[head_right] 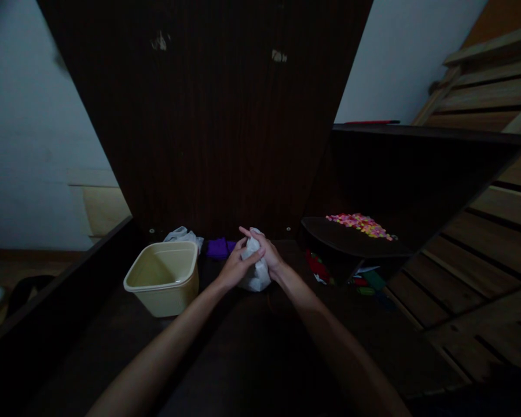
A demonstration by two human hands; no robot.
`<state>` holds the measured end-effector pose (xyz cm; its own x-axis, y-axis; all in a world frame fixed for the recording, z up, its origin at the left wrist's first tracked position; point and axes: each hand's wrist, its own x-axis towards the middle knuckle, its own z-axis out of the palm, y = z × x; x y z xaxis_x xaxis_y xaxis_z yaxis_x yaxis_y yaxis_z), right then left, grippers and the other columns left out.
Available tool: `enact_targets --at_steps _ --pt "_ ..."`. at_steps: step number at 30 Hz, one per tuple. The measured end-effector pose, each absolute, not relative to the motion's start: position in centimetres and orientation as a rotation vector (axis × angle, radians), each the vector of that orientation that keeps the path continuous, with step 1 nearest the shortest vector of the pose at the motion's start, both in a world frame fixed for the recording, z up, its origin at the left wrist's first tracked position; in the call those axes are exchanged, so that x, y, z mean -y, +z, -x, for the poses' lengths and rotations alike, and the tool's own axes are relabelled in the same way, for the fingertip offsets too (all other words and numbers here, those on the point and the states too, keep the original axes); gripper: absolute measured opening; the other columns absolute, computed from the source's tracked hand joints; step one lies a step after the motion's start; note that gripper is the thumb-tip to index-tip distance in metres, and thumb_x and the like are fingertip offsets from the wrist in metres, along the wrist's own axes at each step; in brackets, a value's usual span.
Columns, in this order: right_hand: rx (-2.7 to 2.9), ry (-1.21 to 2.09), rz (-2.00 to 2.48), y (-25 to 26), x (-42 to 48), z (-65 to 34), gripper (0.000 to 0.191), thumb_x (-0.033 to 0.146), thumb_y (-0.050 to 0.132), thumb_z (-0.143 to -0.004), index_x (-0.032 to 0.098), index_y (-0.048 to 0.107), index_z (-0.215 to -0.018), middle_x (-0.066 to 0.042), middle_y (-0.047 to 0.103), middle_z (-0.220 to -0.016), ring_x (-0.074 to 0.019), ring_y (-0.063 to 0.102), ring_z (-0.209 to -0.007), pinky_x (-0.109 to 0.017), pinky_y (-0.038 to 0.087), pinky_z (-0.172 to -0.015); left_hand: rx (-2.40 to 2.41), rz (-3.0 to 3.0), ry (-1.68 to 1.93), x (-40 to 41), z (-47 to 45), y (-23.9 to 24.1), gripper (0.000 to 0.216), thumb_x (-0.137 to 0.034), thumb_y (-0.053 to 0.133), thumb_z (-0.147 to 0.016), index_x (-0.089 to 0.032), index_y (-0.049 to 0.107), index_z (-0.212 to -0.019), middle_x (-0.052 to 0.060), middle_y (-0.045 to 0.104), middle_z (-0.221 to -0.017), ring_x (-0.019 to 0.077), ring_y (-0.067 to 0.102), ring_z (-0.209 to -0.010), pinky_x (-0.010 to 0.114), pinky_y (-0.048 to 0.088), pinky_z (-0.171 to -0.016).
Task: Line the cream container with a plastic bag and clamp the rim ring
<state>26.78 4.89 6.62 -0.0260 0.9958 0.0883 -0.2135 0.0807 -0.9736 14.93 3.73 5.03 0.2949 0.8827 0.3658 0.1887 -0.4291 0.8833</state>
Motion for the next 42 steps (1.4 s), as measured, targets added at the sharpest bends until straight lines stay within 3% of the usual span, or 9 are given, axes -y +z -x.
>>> enact_targets --at_steps 5,9,13,16,20,24,28,35,42 --pt "1.040 1.292 0.994 6.9 -4.7 -27.8 0.020 0.034 0.075 -0.057 0.022 0.077 -0.073 -0.005 0.076 -0.102 -0.0267 0.062 -0.114 -0.033 0.047 -0.098 -1.127 -2.008 1.153 -3.1 -14.0 5.6 0.025 -0.011 0.063 -0.083 -0.018 0.074 -0.104 0.013 0.056 -0.136 0.0310 0.052 -0.130 0.048 0.040 -0.113" --pt "0.994 1.287 1.088 7.1 -4.8 -28.0 0.015 0.035 0.077 -0.059 0.022 0.071 -0.064 -0.004 0.074 -0.077 -0.0229 0.067 -0.082 -0.032 0.051 -0.074 -1.250 -2.236 1.076 -1.7 -13.6 6.3 0.033 -0.004 0.058 -0.085 -0.015 0.066 -0.115 0.014 0.056 -0.127 0.0299 0.052 -0.125 0.048 0.043 -0.110" --pt "0.993 1.260 1.220 7.6 -4.4 -28.0 0.017 0.033 0.081 -0.057 0.021 0.070 -0.064 -0.003 0.071 -0.067 -0.0191 0.062 -0.065 -0.029 0.044 -0.056 -1.312 -2.458 0.843 -0.7 -13.2 6.8 0.041 0.002 0.059 -0.082 -0.014 0.058 -0.119 0.014 0.061 -0.119 0.0283 0.062 -0.112 0.042 0.052 -0.097" --pt "1.031 1.223 1.278 8.3 -4.0 -28.3 0.017 0.026 0.082 -0.053 0.020 0.073 -0.067 -0.001 0.072 -0.070 -0.0180 0.063 -0.068 -0.028 0.045 -0.061 -1.365 -2.575 0.673 -0.3 -12.9 7.0 0.036 0.002 0.052 -0.087 -0.014 0.055 -0.120 0.014 0.065 -0.113 0.0281 0.067 -0.101 0.039 0.056 -0.085" --pt "1.102 1.218 1.329 9.2 -4.0 -29.0 0.019 0.014 0.076 -0.048 0.019 0.074 -0.065 0.001 0.071 -0.067 -0.0152 0.060 -0.064 -0.026 0.043 -0.059 -1.404 -2.687 0.539 -0.1 -12.6 7.3 0.033 -0.002 0.039 -0.095 -0.014 0.055 -0.122 0.016 0.066 -0.113 0.0297 0.068 -0.103 0.040 0.056 -0.084" --pt "1.159 1.293 1.329 9.5 -4.3 -29.4 0.013 0.013 0.070 -0.048 0.017 0.072 -0.060 0.002 0.065 -0.057 -0.0115 0.050 -0.054 -0.024 0.035 -0.050 -1.407 -2.737 0.471 0.0 -12.7 7.6 0.030 -0.007 0.049 -0.092 -0.013 0.057 -0.121 0.017 0.070 -0.110 0.0311 0.069 -0.103 0.039 0.055 -0.085" --pt "1.183 1.358 1.281 9.4 -4.3 -29.4 0.008 0.013 0.064 -0.050 0.019 0.064 -0.055 0.002 0.062 -0.058 -0.0114 0.052 -0.057 -0.023 0.037 -0.053 -1.422 -2.724 0.473 0.2 -12.5 7.9 0.027 -0.020 0.054 -0.092 -0.011 0.061 -0.116 0.018 0.073 -0.103 0.0327 0.072 -0.096 0.040 0.056 -0.080" --pt "1.268 1.398 1.253 9.4 -4.7 -29.9 0.002 0.019 0.055 -0.051 0.018 0.057 -0.052 0.003 0.052 -0.054 -0.0098 0.043 -0.054 -0.023 0.031 -0.049 -1.498 -2.613 0.656 0.3 -11.9 8.9 0.028 -0.034 0.051 -0.093 -0.013 0.066 -0.102 0.015 0.075 -0.091 0.0320 0.072 -0.084 0.040 0.053 -0.075" --pt "1.458 1.391 1.289 10.0 -3.7 -29.0 0.005 0.019 0.059 -0.055 0.017 0.064 -0.056 0.003 0.056 -0.055 -0.0115 0.045 -0.057 -0.023 0.029 -0.050 -1.500 -2.411 1.065 -1.8 -12.1 9.7 0.005 -0.020 0.059 -0.082 -0.019 0.063 -0.085 0.012 0.070 -0.094 0.0319 0.062 -0.101 0.044 0.048 -0.090"
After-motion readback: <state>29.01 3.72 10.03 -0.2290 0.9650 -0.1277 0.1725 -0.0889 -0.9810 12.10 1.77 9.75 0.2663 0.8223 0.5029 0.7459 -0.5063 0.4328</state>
